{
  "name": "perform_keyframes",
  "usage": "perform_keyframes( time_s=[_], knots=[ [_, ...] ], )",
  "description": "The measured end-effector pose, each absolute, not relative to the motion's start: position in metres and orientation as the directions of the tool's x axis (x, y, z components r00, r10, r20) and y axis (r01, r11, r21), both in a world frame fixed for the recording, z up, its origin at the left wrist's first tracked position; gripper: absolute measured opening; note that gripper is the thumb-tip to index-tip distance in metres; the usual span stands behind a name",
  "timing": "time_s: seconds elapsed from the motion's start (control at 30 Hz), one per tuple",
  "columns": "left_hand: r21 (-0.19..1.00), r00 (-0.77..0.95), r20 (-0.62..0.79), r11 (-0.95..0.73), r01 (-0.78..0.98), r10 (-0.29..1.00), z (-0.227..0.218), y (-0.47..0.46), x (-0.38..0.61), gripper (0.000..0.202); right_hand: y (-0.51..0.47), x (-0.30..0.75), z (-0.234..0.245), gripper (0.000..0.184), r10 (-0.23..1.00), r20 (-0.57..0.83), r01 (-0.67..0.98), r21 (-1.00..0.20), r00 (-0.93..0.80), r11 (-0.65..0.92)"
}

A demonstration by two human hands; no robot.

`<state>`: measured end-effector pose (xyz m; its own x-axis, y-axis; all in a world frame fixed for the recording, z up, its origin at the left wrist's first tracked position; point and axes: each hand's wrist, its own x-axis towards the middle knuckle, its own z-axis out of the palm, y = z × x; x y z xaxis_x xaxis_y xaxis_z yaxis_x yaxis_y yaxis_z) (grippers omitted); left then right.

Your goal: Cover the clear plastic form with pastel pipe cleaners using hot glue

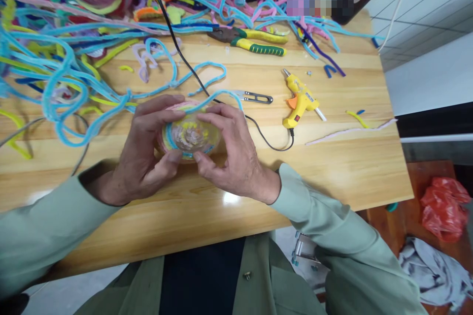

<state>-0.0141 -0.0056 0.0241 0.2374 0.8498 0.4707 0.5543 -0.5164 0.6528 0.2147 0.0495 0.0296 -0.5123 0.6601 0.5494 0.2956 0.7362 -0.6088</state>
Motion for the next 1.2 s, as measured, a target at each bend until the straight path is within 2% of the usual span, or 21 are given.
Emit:
perform_keyframes(
  time_s=[0.13,0.37,0.53,0.77,1.03,1.2],
  knots=[
    [0.642,0.241,0.474,-0.52,0.564,0.847,0.0234,-0.0054,-0.0146,0.059,0.049,0.2143,0.0308,0.054,0.656,0.563,0.257,-0.627,-0.502,0.735],
    [0.689,0.232,0.467,-0.516,0.509,0.853,0.0242,-0.0053,-0.0133,0.058,0.0488,0.2153,0.0289,0.056,0.66,0.554,0.295,-0.608,-0.508,0.737],
    [0.672,0.213,0.498,-0.529,0.517,0.841,0.0261,-0.0058,-0.0115,0.051,0.0506,0.2156,0.0264,0.057,0.642,0.568,0.257,-0.612,-0.515,0.748],
    [0.631,0.228,0.486,-0.519,0.577,0.844,0.0289,-0.0071,-0.0117,0.051,0.0507,0.2162,0.0269,0.057,0.633,0.572,0.259,-0.601,-0.522,0.757],
    [0.649,0.218,0.491,-0.521,0.554,0.844,0.0294,-0.0073,-0.0107,0.048,0.0512,0.219,0.0232,0.061,0.647,0.535,0.282,-0.61,-0.543,0.741],
    [0.665,0.216,0.5,-0.531,0.524,0.839,0.028,-0.007,-0.0111,0.05,0.0504,0.2169,0.0265,0.057,0.641,0.555,0.268,-0.608,-0.529,0.747]
  ],
)
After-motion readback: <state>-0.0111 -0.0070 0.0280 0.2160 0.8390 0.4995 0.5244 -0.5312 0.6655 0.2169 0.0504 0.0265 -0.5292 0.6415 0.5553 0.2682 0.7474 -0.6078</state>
